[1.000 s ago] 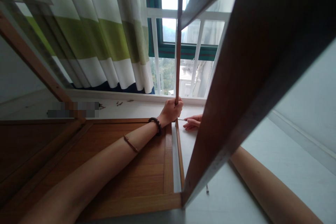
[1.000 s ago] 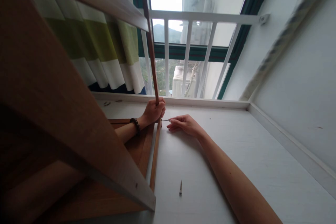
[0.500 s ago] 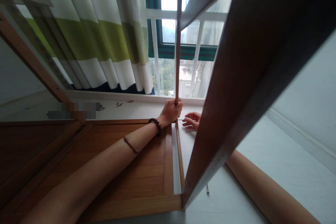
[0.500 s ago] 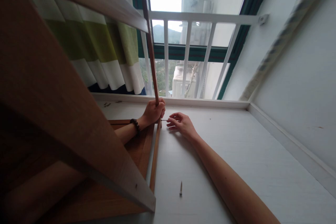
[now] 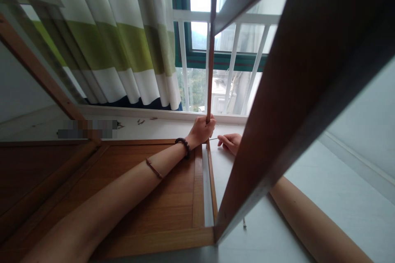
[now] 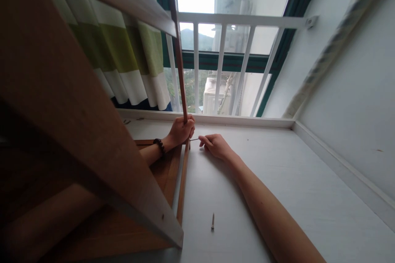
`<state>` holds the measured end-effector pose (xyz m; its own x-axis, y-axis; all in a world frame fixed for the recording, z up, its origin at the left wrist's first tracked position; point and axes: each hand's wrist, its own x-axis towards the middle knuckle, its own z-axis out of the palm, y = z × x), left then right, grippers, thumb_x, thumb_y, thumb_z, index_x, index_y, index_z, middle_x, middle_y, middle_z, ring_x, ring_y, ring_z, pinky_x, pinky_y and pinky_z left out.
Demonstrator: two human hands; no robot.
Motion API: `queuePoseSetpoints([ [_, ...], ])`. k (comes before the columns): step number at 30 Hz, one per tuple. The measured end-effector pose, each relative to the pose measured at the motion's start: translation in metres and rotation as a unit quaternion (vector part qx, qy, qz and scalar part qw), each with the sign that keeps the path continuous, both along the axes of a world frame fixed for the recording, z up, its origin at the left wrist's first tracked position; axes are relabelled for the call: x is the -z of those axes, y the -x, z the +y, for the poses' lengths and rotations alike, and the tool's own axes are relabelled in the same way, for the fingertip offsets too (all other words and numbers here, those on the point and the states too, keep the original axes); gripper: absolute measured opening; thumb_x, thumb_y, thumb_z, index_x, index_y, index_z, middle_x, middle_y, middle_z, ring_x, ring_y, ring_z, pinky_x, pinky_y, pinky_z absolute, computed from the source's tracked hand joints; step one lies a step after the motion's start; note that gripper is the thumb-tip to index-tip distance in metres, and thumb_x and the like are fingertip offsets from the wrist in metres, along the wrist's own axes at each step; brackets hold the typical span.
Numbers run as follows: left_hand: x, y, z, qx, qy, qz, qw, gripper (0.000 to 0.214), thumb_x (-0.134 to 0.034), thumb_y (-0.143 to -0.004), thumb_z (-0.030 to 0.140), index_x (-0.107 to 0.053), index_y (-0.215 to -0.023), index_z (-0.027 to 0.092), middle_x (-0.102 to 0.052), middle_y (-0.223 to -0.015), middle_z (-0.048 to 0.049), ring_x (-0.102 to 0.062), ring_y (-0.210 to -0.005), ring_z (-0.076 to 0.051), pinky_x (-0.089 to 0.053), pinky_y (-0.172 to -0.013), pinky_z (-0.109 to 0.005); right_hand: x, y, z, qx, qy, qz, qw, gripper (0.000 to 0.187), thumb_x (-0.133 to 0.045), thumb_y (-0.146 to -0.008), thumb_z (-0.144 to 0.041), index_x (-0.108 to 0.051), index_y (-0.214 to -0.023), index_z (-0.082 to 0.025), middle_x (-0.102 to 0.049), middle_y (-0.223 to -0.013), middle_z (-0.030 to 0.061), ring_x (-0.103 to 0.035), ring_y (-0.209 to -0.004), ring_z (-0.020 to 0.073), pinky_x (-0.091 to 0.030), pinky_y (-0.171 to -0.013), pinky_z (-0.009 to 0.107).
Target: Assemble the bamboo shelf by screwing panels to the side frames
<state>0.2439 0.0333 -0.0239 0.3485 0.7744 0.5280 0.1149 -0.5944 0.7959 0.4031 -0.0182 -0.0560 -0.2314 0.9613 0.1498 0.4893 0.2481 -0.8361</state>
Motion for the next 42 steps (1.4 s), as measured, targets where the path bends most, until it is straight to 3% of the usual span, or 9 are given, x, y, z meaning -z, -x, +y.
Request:
queuePoseSetpoints([
  [6, 0.001, 0.000, 0.001, 0.003, 0.000, -0.006, 1.000, 0.019, -0.038, -0.077, 0.019, -0.038, -0.057, 0.019, -0.040, -0.037, 0.0083, -0.042, -0.031, -0.006, -0.030, -0.033, -0.016, -0.008, -0.001, 0.009, -0.034, 0.274, 0.063, 0.959, 0.050, -0.048, -0.078, -0.060, -0.047, -0.052, -0.017, -0.035, -0.035, -0.0064, -0.025, -0.028, 0.0037, -0.014, -0.032, 0.020],
  [10, 0.000, 0.000, 0.000, 0.003, 0.001, 0.003, 1.000, 0.020, -0.038, -0.077, 0.019, -0.039, -0.057, 0.019, -0.041, -0.037, 0.0079, -0.043, -0.032, -0.006, -0.031, -0.035, -0.016, 0.007, 0.003, 0.011, 0.028, 0.179, 0.095, 0.979, 0.046, -0.052, -0.077, -0.059, -0.054, -0.061, -0.016, -0.040, -0.037, -0.0065, -0.029, -0.027, 0.0031, -0.018, -0.029, 0.018],
  [14, -0.002, 0.002, -0.002, 0.005, 0.007, 0.017, 1.000, 0.019, -0.038, -0.076, 0.018, -0.039, -0.057, 0.019, -0.042, -0.038, 0.0073, -0.043, -0.033, -0.006, -0.032, -0.035, -0.016, 0.021, 0.000, 0.005, 0.038, 0.066, 0.194, 0.978, 0.041, -0.069, -0.066, -0.050, -0.059, -0.087, -0.016, -0.059, -0.055, -0.0027, -0.054, -0.041, 0.0095, -0.037, -0.033, 0.018],
  [17, -0.003, 0.003, -0.002, 0.007, 0.007, 0.025, 1.000, 0.019, -0.038, -0.076, 0.018, -0.039, -0.057, 0.019, -0.042, -0.038, 0.0075, -0.043, -0.033, -0.006, -0.032, -0.035, -0.016, 0.020, -0.008, -0.002, -0.033, 0.079, 0.247, 0.965, 0.045, -0.078, -0.060, -0.037, -0.063, -0.096, -0.015, -0.070, -0.082, 0.0063, -0.067, -0.072, 0.0168, -0.053, -0.054, 0.025],
  [19, -0.003, 0.003, -0.002, 0.011, 0.008, 0.027, 1.000, 0.019, -0.038, -0.076, 0.019, -0.039, -0.057, 0.019, -0.042, -0.038, 0.0076, -0.044, -0.033, -0.006, -0.032, -0.036, -0.016, 0.016, -0.011, -0.005, -0.058, 0.100, 0.255, 0.960, 0.047, -0.078, -0.060, -0.032, -0.064, -0.102, -0.015, -0.070, -0.094, 0.0095, -0.067, -0.086, 0.0195, -0.055, -0.067, 0.028],
  [25, -0.002, 0.003, -0.001, 0.020, 0.006, 0.020, 1.000, 0.020, -0.038, -0.076, 0.020, -0.039, -0.057, 0.019, -0.042, -0.039, 0.0075, -0.044, -0.033, -0.007, -0.032, -0.035, -0.017, 0.005, -0.007, -0.011, -0.017, 0.110, 0.233, 0.966, 0.036, -0.067, -0.074, -0.041, -0.067, -0.094, -0.011, -0.071, -0.089, 0.0141, -0.069, -0.081, 0.0222, -0.052, -0.051, 0.024],
  [31, 0.001, 0.002, 0.001, 0.005, 0.000, 0.017, 1.000, 0.022, -0.039, -0.076, 0.020, -0.039, -0.055, 0.019, -0.041, -0.037, 0.0073, -0.043, -0.034, -0.006, -0.032, -0.036, -0.016, -0.003, -0.011, -0.016, -0.089, 0.145, 0.231, 0.958, 0.050, -0.079, -0.060, -0.027, -0.064, -0.106, -0.013, -0.070, -0.101, 0.0112, -0.066, -0.096, 0.0210, -0.051, -0.086, 0.036],
  [37, 0.001, 0.002, 0.002, 0.005, 0.005, 0.021, 1.000, 0.021, -0.039, -0.076, 0.021, -0.040, -0.056, 0.019, -0.042, -0.036, 0.0072, -0.043, -0.033, -0.007, -0.032, -0.036, -0.017, -0.001, -0.001, -0.010, -0.001, 0.116, 0.227, 0.967, 0.037, -0.067, -0.073, -0.044, -0.067, -0.089, -0.011, -0.072, -0.080, 0.0104, -0.069, -0.069, 0.0173, -0.053, -0.053, 0.024],
  [42, 0.002, 0.002, 0.003, 0.015, 0.005, 0.018, 1.000, 0.020, -0.038, -0.076, 0.020, -0.038, -0.056, 0.019, -0.041, -0.037, 0.0076, -0.043, -0.033, -0.006, -0.031, -0.036, -0.017, -0.010, 0.001, 0.002, 0.003, 0.229, 0.221, 0.948, 0.033, -0.063, -0.079, -0.042, -0.066, -0.082, -0.009, -0.058, -0.051, -0.0011, -0.053, -0.040, 0.0058, -0.035, -0.033, 0.014],
])
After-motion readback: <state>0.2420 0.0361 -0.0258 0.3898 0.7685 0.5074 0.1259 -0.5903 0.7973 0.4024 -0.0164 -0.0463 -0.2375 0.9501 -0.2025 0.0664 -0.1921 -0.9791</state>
